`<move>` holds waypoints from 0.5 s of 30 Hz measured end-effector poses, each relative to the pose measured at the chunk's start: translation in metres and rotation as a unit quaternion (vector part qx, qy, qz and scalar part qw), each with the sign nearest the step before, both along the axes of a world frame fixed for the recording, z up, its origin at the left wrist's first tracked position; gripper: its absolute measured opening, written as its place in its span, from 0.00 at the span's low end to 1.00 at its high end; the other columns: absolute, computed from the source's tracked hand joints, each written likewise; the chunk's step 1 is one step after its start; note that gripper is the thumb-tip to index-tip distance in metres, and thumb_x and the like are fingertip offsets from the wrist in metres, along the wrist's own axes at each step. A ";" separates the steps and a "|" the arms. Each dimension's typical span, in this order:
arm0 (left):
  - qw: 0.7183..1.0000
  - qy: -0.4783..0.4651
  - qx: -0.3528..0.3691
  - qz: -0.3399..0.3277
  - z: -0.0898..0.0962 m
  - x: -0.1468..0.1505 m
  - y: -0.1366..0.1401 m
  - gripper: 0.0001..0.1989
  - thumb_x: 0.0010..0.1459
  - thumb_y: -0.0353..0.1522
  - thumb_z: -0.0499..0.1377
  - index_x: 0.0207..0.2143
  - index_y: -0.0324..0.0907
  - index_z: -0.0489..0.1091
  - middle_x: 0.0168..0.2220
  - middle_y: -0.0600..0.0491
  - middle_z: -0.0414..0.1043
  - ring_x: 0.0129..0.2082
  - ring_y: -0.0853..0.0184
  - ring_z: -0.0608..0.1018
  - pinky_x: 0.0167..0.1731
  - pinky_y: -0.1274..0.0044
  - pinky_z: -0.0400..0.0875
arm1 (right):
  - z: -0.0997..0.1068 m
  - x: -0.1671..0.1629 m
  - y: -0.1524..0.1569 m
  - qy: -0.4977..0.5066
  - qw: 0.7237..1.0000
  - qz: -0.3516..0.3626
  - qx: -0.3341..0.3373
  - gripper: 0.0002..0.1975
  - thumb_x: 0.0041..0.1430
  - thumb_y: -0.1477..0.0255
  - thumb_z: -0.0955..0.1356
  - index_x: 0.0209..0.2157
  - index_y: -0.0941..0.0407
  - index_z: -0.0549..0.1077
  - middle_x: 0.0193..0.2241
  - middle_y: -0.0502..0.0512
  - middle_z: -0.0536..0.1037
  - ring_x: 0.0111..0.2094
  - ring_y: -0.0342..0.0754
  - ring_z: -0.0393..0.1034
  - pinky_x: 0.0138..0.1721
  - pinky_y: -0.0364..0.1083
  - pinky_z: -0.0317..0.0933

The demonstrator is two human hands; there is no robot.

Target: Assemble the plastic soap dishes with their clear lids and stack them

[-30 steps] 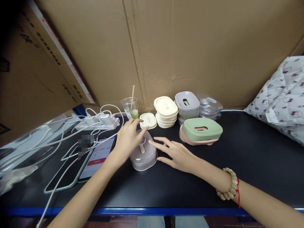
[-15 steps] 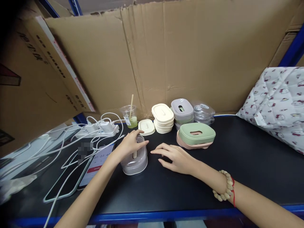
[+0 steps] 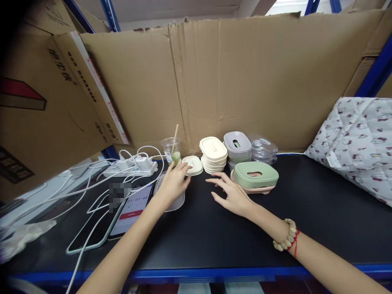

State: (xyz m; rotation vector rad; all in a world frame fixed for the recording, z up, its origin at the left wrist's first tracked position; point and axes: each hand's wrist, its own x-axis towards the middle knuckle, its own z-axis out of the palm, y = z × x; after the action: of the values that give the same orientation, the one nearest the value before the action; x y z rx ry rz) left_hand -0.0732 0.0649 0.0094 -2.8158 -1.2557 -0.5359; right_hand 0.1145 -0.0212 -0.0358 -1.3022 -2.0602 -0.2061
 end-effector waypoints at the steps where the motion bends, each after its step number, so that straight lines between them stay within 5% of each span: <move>1: 1.000 -0.010 0.015 -0.011 -0.001 0.003 -0.004 0.15 0.59 0.21 0.55 0.49 0.33 0.68 0.52 0.45 0.64 0.59 0.55 0.59 0.60 0.64 0.49 | 0.000 0.000 0.001 -0.001 1.000 -0.013 0.016 0.16 0.60 0.70 0.61 0.48 0.56 0.70 0.47 0.62 0.70 0.33 0.44 0.72 0.27 0.42 0.70; 9: 0.984 -0.093 0.080 -0.132 -0.017 0.020 -0.024 0.08 0.58 0.24 0.58 0.41 0.37 0.70 0.40 0.50 0.69 0.42 0.60 0.72 0.45 0.69 0.64 | 0.012 -0.002 0.002 -0.056 0.981 -0.071 0.170 0.12 0.62 0.72 0.61 0.45 0.58 0.70 0.42 0.59 0.75 0.41 0.48 0.72 0.38 0.46 0.68; 15: 0.970 -0.154 0.104 -0.154 -0.024 0.022 -0.025 0.09 0.55 0.22 0.57 0.40 0.37 0.69 0.38 0.51 0.69 0.39 0.62 0.72 0.42 0.71 0.65 | 0.033 0.021 0.008 -0.122 0.923 -0.247 0.270 0.15 0.63 0.72 0.58 0.45 0.59 0.71 0.43 0.62 0.75 0.43 0.53 0.70 0.41 0.52 0.59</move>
State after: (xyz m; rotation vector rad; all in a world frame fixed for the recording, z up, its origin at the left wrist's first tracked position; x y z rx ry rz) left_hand -0.0511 0.0404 -0.0150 -2.8330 -0.7290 -1.0826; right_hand 0.1358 -0.0131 -0.0030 -1.4513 -1.6384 -1.1287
